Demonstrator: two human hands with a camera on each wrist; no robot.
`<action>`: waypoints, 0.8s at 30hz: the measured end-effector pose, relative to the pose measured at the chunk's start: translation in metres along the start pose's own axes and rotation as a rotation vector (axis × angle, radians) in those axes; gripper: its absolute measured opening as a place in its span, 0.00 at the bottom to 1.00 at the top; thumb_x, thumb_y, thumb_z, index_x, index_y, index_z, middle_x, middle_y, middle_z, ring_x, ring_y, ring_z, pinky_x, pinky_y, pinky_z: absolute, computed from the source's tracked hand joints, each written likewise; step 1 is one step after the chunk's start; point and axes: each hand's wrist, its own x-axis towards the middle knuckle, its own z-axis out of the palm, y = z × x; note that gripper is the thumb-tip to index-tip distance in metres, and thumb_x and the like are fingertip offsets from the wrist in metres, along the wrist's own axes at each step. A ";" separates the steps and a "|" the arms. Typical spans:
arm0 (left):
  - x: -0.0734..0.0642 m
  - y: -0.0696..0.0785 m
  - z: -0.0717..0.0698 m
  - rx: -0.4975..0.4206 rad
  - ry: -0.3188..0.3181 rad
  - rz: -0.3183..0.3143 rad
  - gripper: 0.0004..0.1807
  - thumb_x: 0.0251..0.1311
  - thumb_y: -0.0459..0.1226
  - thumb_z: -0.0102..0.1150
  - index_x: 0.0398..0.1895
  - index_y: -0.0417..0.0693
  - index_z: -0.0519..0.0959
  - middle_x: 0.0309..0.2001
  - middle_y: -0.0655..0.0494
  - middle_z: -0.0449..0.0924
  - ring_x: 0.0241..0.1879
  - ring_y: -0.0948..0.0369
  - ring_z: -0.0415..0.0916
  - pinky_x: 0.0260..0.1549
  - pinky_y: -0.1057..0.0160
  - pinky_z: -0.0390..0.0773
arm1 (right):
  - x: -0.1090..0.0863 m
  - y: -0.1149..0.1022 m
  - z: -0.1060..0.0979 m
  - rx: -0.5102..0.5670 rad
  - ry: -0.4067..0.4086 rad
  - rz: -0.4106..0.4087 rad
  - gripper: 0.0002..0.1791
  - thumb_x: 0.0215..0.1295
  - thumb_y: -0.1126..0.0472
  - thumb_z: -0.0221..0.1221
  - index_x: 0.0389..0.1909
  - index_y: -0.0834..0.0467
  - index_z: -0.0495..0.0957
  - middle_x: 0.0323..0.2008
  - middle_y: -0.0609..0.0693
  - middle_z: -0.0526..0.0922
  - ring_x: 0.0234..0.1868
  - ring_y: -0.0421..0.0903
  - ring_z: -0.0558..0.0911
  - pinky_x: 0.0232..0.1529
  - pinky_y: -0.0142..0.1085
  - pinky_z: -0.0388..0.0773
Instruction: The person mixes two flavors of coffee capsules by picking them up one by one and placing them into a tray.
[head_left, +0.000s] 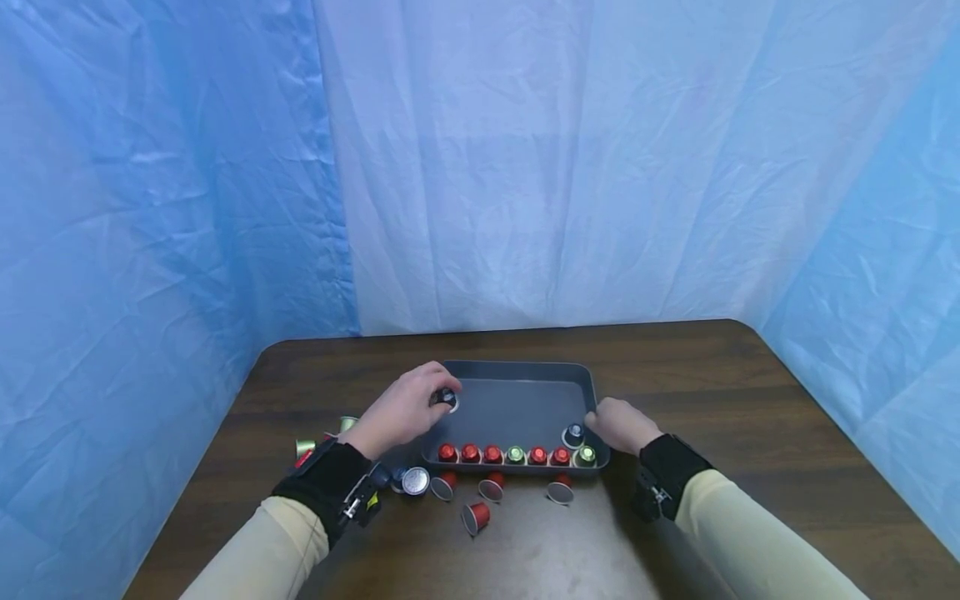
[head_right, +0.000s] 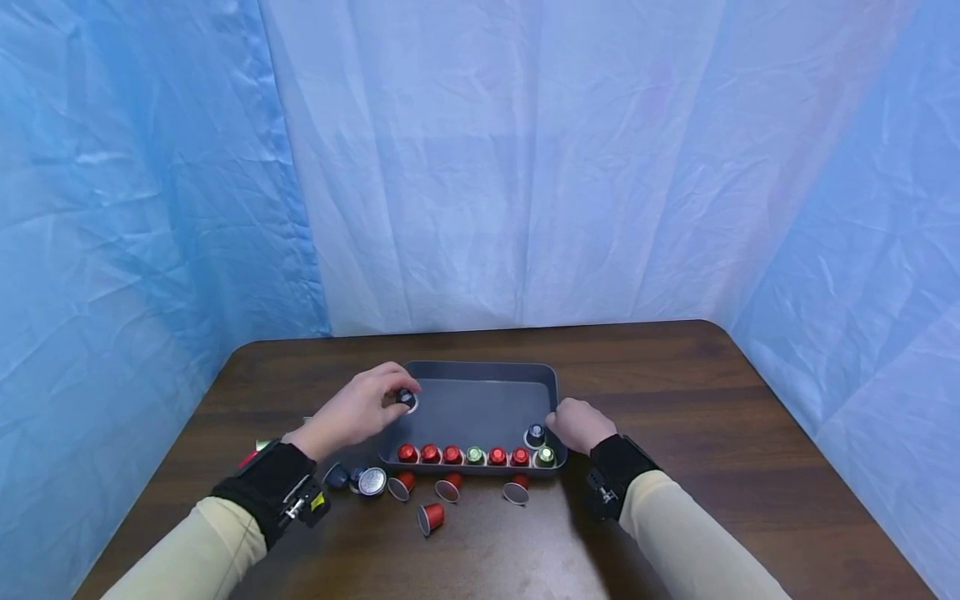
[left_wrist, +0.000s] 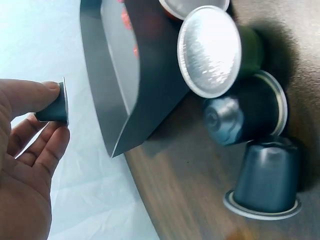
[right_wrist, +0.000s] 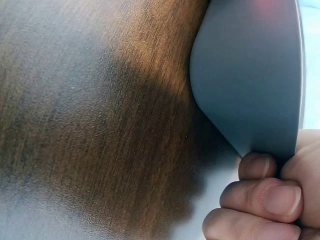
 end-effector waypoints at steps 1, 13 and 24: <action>0.000 0.000 0.002 0.010 -0.014 0.007 0.16 0.52 0.35 0.66 0.45 0.58 0.79 0.44 0.65 0.71 0.42 0.66 0.72 0.45 0.62 0.75 | 0.000 0.000 0.000 -0.002 0.001 0.000 0.14 0.65 0.56 0.49 0.29 0.61 0.78 0.20 0.52 0.73 0.23 0.46 0.73 0.26 0.37 0.67; -0.003 -0.004 0.017 0.090 -0.147 0.029 0.16 0.53 0.36 0.66 0.46 0.54 0.79 0.44 0.63 0.72 0.45 0.63 0.72 0.47 0.59 0.74 | -0.001 -0.003 -0.001 -0.008 0.000 -0.009 0.15 0.65 0.56 0.49 0.28 0.61 0.78 0.20 0.51 0.73 0.22 0.46 0.73 0.26 0.37 0.66; -0.005 -0.012 0.025 0.230 -0.178 0.141 0.12 0.52 0.38 0.67 0.41 0.57 0.81 0.39 0.65 0.74 0.42 0.65 0.73 0.53 0.52 0.59 | -0.001 -0.003 -0.001 -0.004 -0.014 0.003 0.16 0.66 0.56 0.48 0.25 0.60 0.77 0.19 0.52 0.71 0.21 0.47 0.72 0.25 0.37 0.65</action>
